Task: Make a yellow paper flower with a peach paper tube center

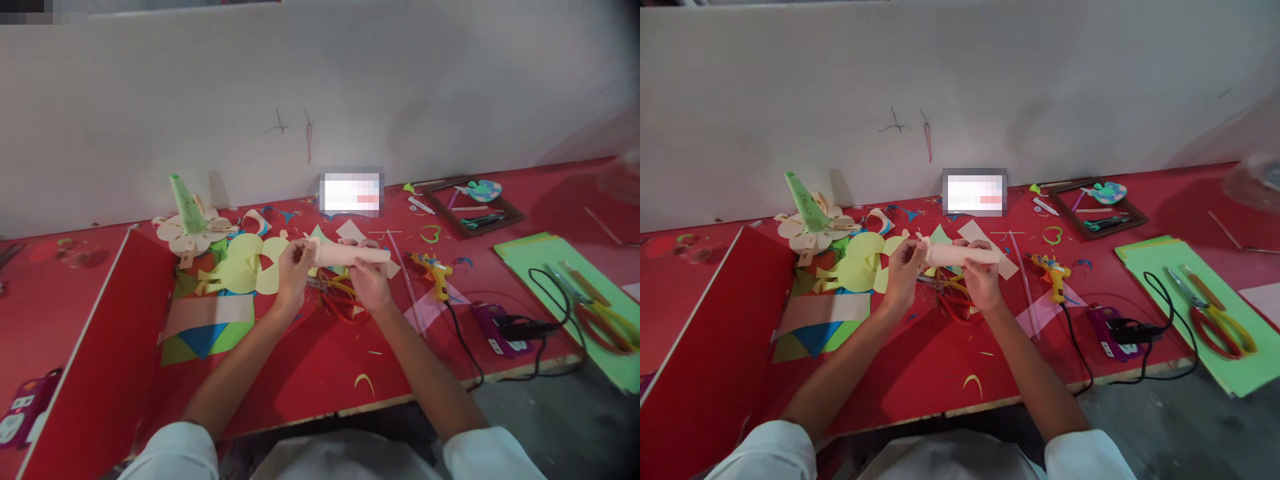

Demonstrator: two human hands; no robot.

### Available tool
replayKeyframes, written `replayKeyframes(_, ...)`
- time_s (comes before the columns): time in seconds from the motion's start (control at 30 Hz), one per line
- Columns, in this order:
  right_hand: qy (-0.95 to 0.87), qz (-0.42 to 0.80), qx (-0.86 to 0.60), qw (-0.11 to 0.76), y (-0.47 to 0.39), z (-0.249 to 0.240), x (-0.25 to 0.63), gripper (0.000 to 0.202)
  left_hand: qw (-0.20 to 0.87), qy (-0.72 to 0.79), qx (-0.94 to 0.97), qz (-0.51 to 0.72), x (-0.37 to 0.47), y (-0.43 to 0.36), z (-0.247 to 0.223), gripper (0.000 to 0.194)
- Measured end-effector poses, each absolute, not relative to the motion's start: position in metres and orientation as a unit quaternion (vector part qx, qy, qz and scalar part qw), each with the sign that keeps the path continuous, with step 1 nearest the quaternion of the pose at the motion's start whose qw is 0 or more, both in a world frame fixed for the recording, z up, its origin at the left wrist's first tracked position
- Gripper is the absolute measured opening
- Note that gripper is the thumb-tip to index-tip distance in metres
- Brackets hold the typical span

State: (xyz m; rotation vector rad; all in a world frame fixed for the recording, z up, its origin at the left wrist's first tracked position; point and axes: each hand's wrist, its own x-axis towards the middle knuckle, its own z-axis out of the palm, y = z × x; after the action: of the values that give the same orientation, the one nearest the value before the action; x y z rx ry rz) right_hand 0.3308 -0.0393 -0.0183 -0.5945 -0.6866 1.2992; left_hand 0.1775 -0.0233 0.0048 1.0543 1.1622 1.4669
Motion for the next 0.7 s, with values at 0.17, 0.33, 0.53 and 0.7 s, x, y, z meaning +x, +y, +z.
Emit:
replayKeyframes(0.17, -0.314, 0.581, -0.271, 0.701, -0.039, -0.019, 0.329, 0.042, 0.453, 0.473, 0.464, 0.596, 0.177, -0.021, 0.001, 0.042)
replayKeyframes(0.33, -0.325, 0.503, -0.308, 0.74, -0.034, -0.019, 0.343, 0.032, 0.388, 0.471, 0.547, 0.574, 0.141, 0.0, 0.013, 0.034)
replayKeyframes(0.53, -0.422, 0.38, -0.395, 0.722, -0.02, -0.017, 0.363, 0.027, 0.072, 0.653, 0.656, 0.372, 0.034, 0.012, 0.02, 0.032)
replayKeyframes(0.7, -0.482, 0.361, -0.428, 0.674, 0.015, -0.033, 0.37, 0.031, 0.106, 0.748, 0.607, 0.245, -0.02, -0.001, -0.016, 0.068)
